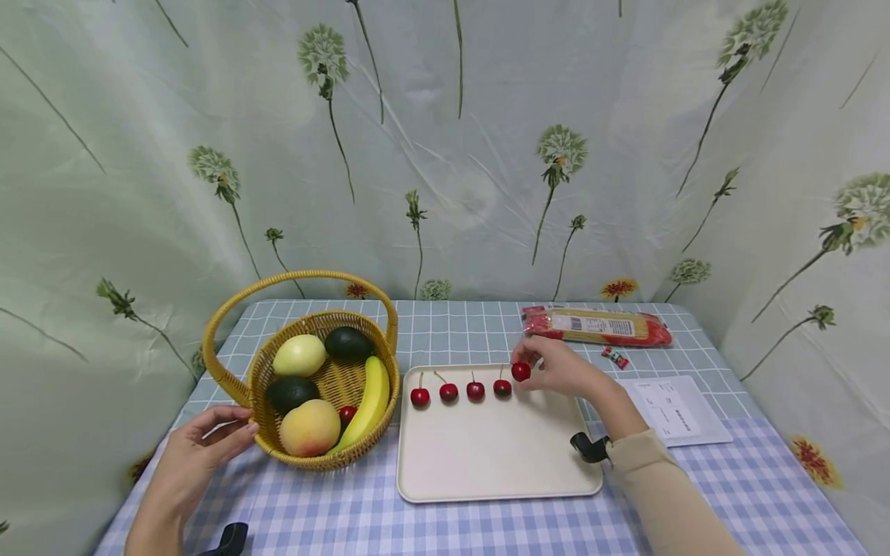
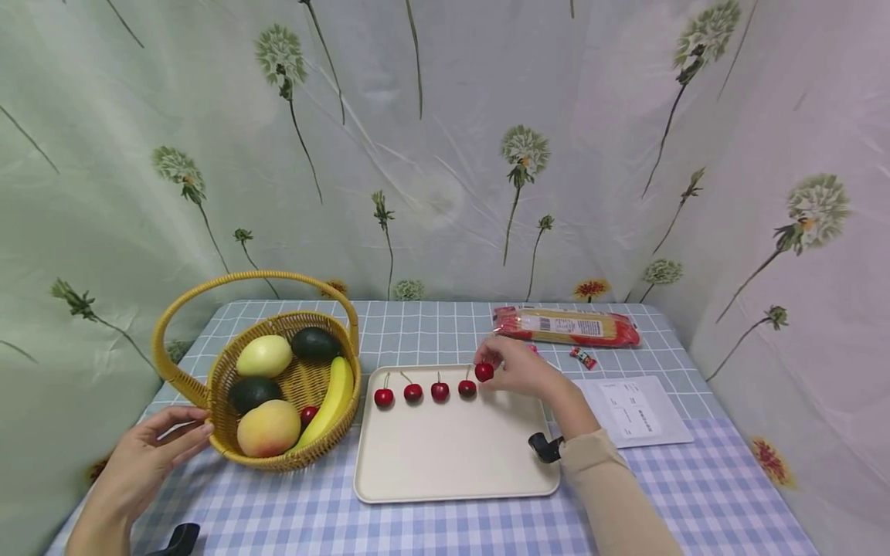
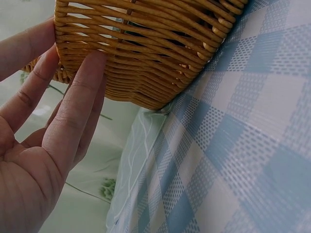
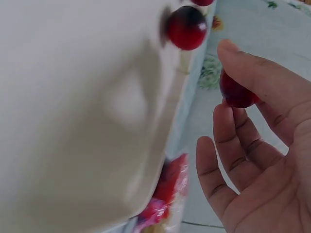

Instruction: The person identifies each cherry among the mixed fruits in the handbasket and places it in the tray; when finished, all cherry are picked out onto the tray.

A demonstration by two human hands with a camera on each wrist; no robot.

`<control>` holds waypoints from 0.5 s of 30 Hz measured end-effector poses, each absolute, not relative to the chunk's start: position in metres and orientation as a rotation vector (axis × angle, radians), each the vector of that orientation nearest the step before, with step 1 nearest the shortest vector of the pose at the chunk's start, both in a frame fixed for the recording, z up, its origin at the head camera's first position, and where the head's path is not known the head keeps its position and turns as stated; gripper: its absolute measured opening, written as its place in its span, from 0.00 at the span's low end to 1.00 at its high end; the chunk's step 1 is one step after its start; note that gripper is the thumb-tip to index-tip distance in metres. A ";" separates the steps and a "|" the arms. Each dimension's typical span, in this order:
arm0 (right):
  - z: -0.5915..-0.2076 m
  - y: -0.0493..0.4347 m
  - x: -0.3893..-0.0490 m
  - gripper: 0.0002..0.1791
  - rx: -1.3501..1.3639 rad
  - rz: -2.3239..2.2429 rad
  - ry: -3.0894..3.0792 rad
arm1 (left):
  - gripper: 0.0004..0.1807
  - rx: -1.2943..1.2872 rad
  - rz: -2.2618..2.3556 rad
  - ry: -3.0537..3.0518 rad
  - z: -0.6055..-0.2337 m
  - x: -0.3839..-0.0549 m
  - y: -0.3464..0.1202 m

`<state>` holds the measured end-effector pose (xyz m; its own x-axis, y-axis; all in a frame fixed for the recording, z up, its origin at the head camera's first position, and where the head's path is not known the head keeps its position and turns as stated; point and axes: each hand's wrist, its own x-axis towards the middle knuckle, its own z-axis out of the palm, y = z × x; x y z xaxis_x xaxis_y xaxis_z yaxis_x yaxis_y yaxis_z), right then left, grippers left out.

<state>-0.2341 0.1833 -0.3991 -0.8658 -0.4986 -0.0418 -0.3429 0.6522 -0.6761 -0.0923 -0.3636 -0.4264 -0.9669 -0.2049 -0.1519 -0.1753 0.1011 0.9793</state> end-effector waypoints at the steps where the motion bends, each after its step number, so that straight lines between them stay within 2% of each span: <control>1: -0.402 0.185 -0.235 0.17 -0.667 -0.997 2.649 | 0.10 0.404 -2.054 -2.316 -0.426 -0.093 -0.364; 15: -0.418 0.189 -0.235 0.19 -0.525 -0.848 2.630 | 0.10 0.385 -2.057 -2.319 -0.428 -0.093 -0.366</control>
